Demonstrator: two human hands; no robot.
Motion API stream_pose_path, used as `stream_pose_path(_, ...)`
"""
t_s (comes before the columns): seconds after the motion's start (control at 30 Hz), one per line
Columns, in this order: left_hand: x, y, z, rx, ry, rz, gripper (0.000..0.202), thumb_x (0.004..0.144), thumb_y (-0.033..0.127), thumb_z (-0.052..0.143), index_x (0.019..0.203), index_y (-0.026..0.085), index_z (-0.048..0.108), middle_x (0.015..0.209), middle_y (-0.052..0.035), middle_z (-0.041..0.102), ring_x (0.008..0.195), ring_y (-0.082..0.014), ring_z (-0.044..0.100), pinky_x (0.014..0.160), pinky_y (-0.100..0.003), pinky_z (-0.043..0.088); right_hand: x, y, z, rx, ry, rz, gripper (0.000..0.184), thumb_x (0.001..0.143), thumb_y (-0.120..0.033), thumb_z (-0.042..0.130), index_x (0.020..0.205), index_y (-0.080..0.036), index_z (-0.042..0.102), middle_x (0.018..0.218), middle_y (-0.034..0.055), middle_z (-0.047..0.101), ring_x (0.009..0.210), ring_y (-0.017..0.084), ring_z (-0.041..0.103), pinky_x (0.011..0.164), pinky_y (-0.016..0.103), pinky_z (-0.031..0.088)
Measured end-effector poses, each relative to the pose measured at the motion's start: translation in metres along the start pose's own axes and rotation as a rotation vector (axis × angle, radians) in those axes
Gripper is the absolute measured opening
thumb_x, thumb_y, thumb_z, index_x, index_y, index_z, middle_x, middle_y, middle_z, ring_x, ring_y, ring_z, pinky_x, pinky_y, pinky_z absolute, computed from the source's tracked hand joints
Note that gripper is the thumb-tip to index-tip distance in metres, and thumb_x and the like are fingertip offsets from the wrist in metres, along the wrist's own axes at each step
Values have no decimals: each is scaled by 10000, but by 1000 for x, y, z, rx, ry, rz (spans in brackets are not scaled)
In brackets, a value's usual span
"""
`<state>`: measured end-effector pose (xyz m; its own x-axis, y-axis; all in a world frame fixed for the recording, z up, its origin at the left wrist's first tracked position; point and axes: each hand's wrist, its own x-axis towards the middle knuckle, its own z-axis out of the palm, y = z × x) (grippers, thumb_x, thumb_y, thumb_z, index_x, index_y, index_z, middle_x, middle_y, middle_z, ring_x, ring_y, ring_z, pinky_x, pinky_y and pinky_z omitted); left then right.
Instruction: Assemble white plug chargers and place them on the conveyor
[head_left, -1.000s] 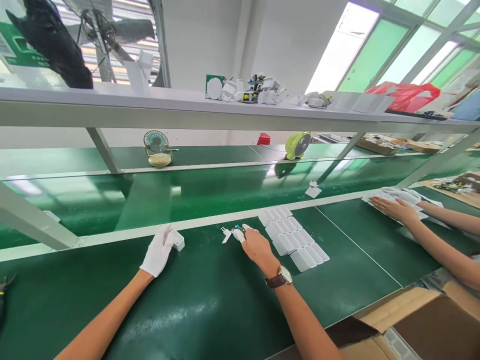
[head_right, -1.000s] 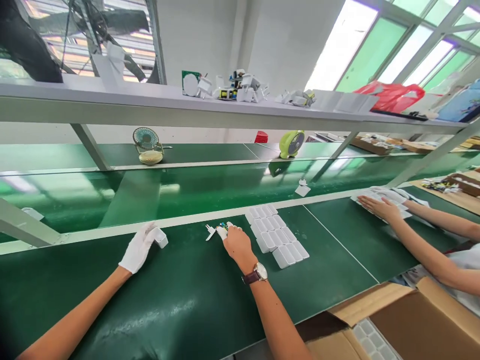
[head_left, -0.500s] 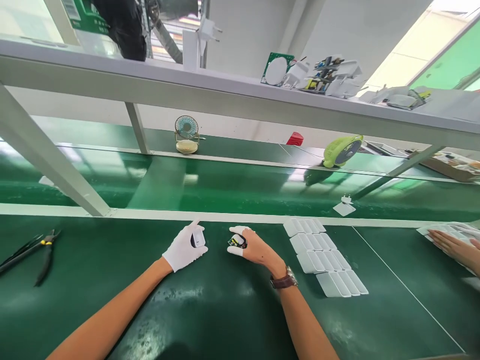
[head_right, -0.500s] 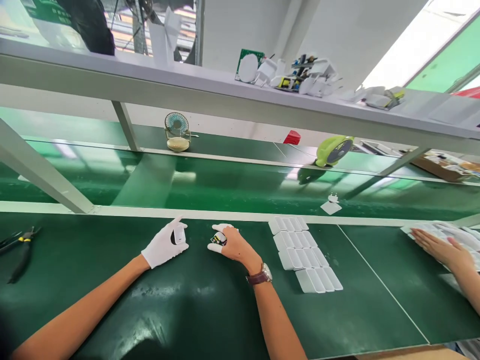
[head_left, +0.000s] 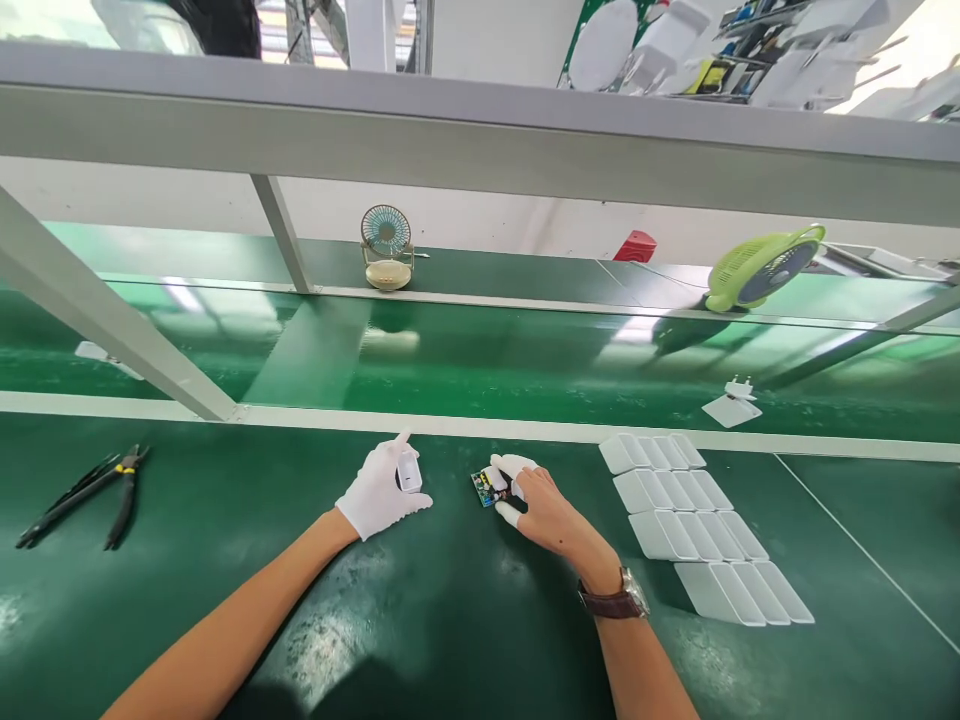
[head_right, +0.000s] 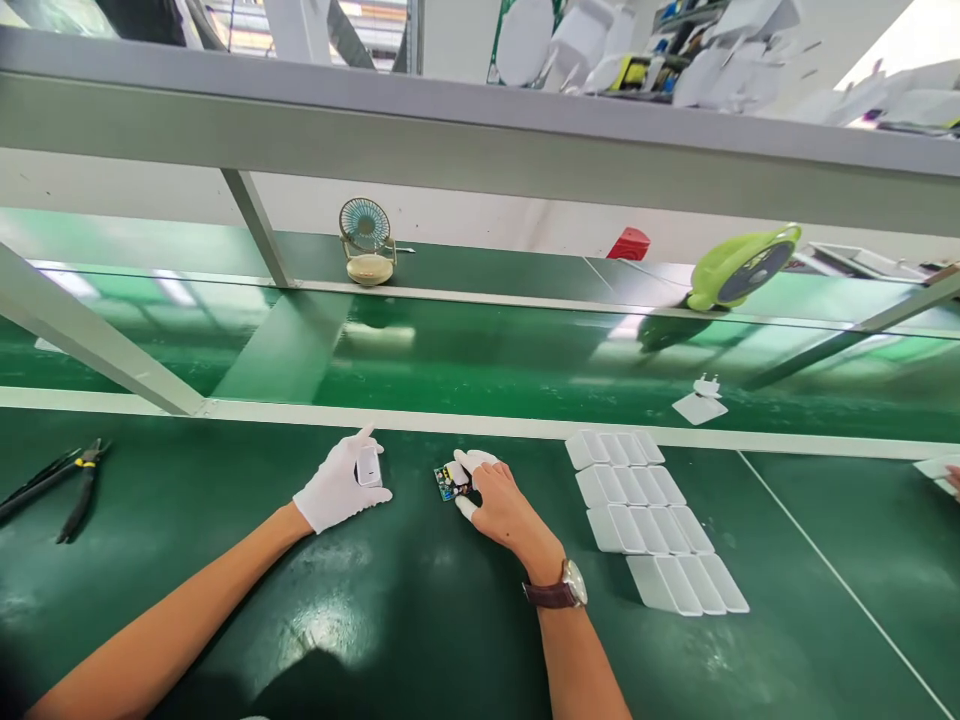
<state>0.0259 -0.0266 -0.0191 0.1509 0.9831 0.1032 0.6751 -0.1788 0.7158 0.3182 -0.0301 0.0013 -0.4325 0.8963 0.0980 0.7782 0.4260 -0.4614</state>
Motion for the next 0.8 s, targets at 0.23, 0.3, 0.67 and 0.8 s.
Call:
stream_pose_path(0.23, 4, 0, -4, -42, -2, 0, 1022, 693, 247, 774, 1534, 289, 196, 1250, -45, 654, 1099, -254, 639, 975, -411, 488, 2, -11, -3, 152, 137, 41, 545, 806, -190, 585, 1350, -198, 548, 1126, 131, 633, 954, 281, 643, 807, 434, 591)
stream_pose_path(0.3, 4, 2, -6, -83, -14, 10, 995, 699, 239, 763, 1523, 292, 207, 1271, -35, 649, 1071, -232, 656, 967, -389, 499, 4, -17, -3, 250, 191, 36, 521, 811, -195, 584, 1331, -217, 554, 1249, 141, 578, 978, 262, 641, 761, 399, 608)
stream_pose_path(0.67, -2, -1, -2, -93, -51, 63, 778, 650, 286, 816, 1349, 242, 477, 1220, -78, 660, 1127, -279, 642, 1009, -433, 504, 18, -46, 13, 682, 269, 55, 593, 816, -277, 657, 1392, -268, 520, 1323, 112, 544, 1032, 195, 658, 858, 331, 594)
stream_pose_path(0.8, -4, -5, 3, -101, 3, 143, 823, 634, 269, 841, 1359, 255, 452, 1172, -76, 662, 1112, -289, 642, 990, -475, 512, 19, -59, 7, 653, 188, 39, 625, 844, -258, 623, 1449, -279, 469, 1322, 108, 559, 1028, 193, 668, 847, 325, 597)
